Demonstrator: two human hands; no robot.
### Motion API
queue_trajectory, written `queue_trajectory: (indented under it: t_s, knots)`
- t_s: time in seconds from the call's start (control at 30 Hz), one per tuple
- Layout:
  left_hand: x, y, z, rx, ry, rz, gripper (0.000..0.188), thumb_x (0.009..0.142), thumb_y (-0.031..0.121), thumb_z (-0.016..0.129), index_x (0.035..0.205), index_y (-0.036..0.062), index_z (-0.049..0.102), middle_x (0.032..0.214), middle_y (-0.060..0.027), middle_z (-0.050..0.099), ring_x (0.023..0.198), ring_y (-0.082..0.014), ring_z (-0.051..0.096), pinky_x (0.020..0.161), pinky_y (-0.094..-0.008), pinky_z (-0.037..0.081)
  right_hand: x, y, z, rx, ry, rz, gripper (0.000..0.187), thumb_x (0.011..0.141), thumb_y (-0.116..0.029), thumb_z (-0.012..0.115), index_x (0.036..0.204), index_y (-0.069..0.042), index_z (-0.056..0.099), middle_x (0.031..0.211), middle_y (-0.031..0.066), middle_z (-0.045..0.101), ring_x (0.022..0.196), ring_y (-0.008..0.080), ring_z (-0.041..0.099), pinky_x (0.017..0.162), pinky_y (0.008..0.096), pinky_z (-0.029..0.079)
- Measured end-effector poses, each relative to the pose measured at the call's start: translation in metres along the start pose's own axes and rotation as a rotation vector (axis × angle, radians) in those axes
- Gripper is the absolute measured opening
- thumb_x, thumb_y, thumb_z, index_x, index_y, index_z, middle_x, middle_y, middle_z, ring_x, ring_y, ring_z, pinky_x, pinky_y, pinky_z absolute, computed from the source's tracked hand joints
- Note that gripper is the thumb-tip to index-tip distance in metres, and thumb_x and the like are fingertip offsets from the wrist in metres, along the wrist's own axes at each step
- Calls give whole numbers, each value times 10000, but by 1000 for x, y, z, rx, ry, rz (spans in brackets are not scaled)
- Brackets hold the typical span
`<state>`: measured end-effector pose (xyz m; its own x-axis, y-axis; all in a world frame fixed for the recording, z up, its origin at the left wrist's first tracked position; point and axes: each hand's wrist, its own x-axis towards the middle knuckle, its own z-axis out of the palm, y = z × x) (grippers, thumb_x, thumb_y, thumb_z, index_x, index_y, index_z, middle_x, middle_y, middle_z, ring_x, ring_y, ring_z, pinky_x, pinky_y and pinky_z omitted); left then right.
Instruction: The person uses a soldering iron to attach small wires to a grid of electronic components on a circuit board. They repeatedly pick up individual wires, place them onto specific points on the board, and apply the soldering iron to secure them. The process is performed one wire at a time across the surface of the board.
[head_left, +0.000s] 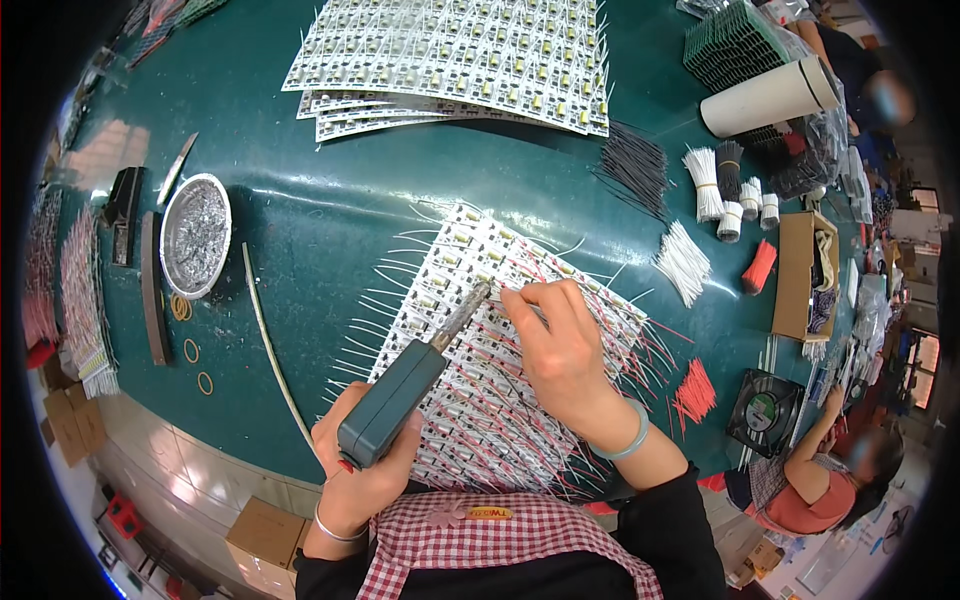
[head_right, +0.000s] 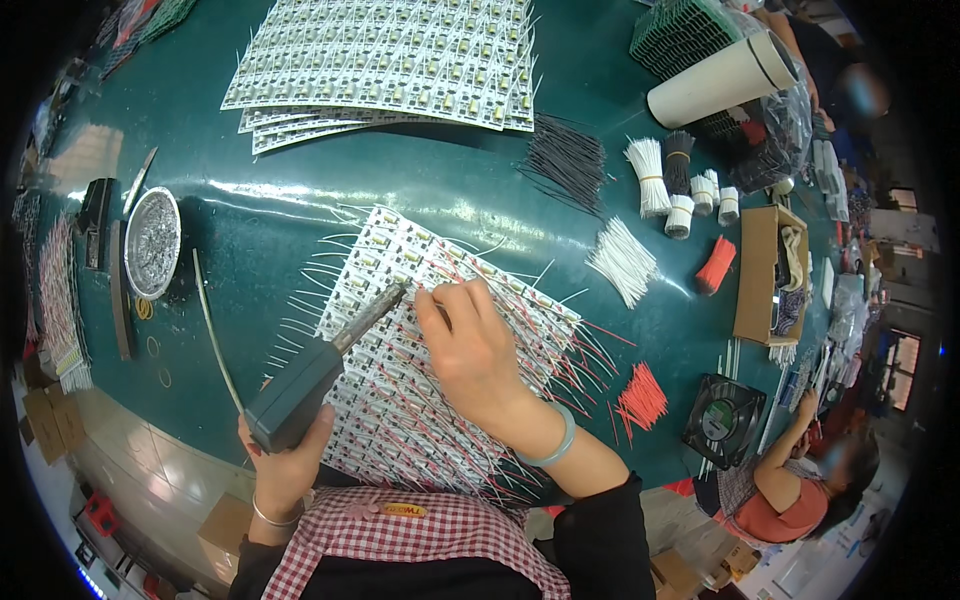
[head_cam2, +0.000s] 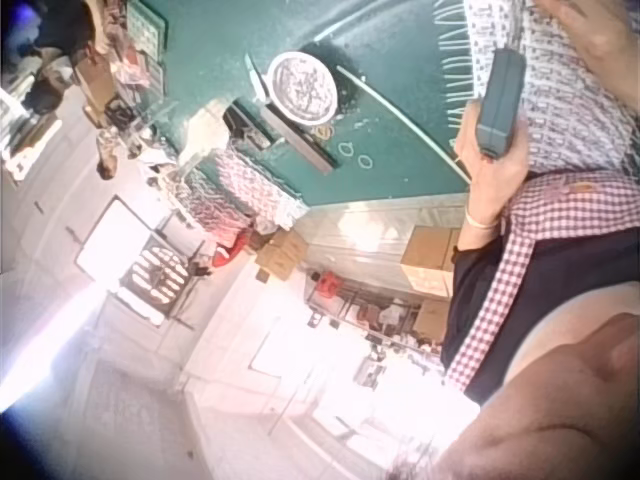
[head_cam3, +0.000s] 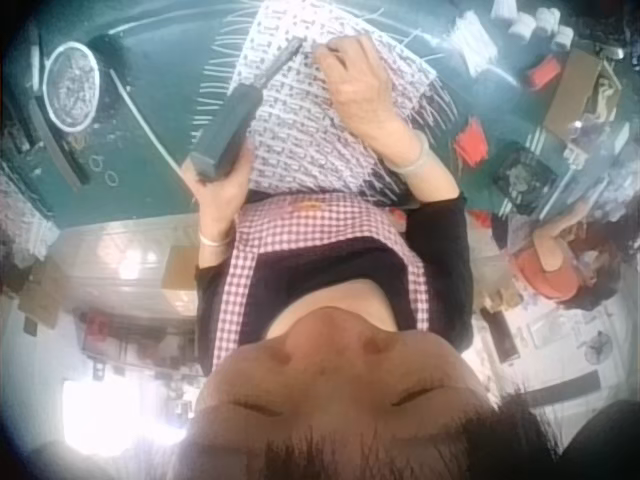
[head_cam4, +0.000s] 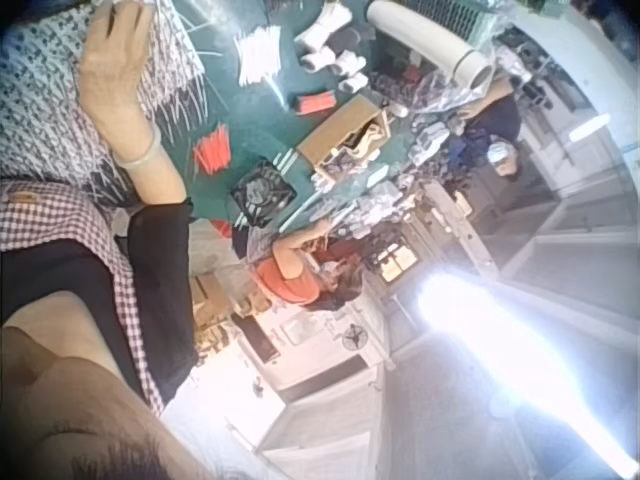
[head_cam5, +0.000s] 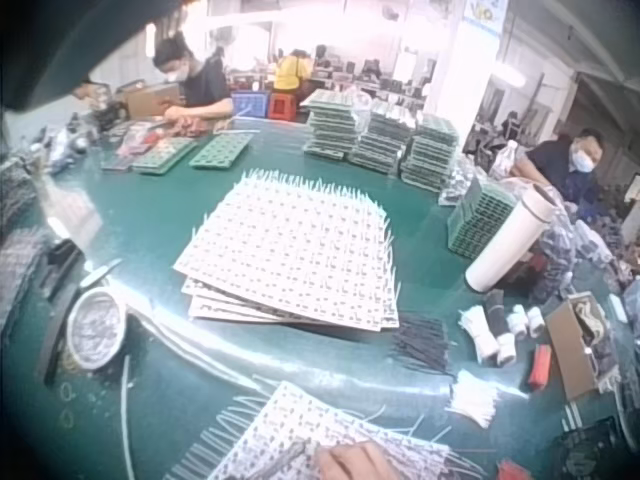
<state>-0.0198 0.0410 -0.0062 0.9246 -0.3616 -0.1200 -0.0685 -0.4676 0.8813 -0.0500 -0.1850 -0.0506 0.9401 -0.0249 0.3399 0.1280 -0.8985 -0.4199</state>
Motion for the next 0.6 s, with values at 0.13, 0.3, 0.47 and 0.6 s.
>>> queue_trajectory:
  t_s: [0.13,0.3,0.47,0.6]
  knots:
    - [-2,1,-1,-39,15,-36,170,736,-15,724,885,-52,651,790,-83,631,647,-117,585,582,-252,458,1,-1,-2,-3,-7,-4,375,672,54,623,1047,53,625,929,109,534,837,261,531,630,337,483]
    - [-2,1,-3,-52,53,4,197,728,-21,721,914,-60,671,810,-94,639,669,-139,603,599,-262,473,2,-2,-3,-10,-12,-1,363,675,53,622,1038,51,625,928,108,532,837,259,530,628,334,482]
    - [-3,2,-1,-85,56,-29,195,729,-27,716,916,-61,674,840,-105,656,680,-154,618,617,-261,484,1,-2,-1,-14,-2,0,356,682,52,623,1038,49,625,926,107,531,838,258,529,628,331,481]
    - [-3,0,1,-102,54,-17,187,738,-27,716,915,-62,669,838,-103,657,682,-133,616,617,-247,480,5,-3,-5,-19,-26,-14,338,686,51,630,1024,60,625,922,114,529,839,259,529,629,330,481]
